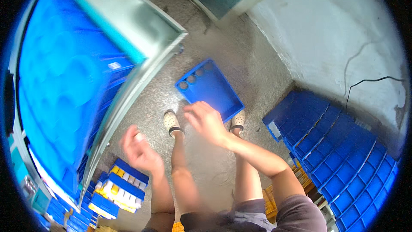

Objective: The person sorts small white and yellow plastic cups into blue trays, then uses a green tool to adjust items in the trays. They carry a filled tray to a machine and place it on a conveyor belt, then retrieve white plastic components from a rack.

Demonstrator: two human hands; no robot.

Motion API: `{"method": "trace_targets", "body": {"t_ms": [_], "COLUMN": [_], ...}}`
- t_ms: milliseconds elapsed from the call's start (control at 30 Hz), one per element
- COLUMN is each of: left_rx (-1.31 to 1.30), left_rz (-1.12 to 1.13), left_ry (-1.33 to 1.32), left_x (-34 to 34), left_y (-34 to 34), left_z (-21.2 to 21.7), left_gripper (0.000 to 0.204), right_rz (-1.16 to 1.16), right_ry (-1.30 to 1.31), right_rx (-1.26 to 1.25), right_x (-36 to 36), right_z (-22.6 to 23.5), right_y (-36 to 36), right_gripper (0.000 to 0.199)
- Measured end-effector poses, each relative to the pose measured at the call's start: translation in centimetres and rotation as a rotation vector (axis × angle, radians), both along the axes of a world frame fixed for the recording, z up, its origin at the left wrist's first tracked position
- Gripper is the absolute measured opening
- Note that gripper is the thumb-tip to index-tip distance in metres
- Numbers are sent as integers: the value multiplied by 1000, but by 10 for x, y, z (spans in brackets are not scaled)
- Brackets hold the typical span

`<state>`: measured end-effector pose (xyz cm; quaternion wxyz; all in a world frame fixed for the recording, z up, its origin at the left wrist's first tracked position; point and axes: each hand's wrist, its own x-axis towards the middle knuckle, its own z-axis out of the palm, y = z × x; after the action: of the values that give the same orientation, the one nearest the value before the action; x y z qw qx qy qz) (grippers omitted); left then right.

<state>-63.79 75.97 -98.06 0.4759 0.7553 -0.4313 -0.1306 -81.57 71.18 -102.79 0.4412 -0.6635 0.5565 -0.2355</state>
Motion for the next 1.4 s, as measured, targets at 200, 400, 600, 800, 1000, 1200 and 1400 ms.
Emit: {"method": "trace_targets", "body": {"t_ms": [200, 400, 600, 800, 1000, 1200, 1400], "left_rx": [-229, 245, 773, 136, 279, 524, 824], "left_rz": [380, 230, 232, 183, -64, -238, -308], "left_ry": [-534, -516, -465, -486, -397, -348, -300], "left_x": [106, 117, 125, 88, 11, -82, -123], "left_y": [-35, -44, -72, -34, 24, 53, 71], "left_z": [103, 131, 152, 200, 196, -4, -283], "left_gripper": [28, 27, 32, 26, 19, 23, 26], "right_rz": [-2, 230, 199, 34, 73, 43, 47], "right_ry": [65, 590, 582, 416, 542, 721, 770], "right_rx": [-755, -659, -584, -796, -514, -194, -43], "right_x": [96, 166, 167, 114, 11, -87, -124], "right_z": [171, 186, 191, 254, 251, 28, -266], "right_y": [-87, -116, -121, -80, -16, 40, 74], "right_gripper": [31, 25, 9, 18, 24, 15, 13]}}
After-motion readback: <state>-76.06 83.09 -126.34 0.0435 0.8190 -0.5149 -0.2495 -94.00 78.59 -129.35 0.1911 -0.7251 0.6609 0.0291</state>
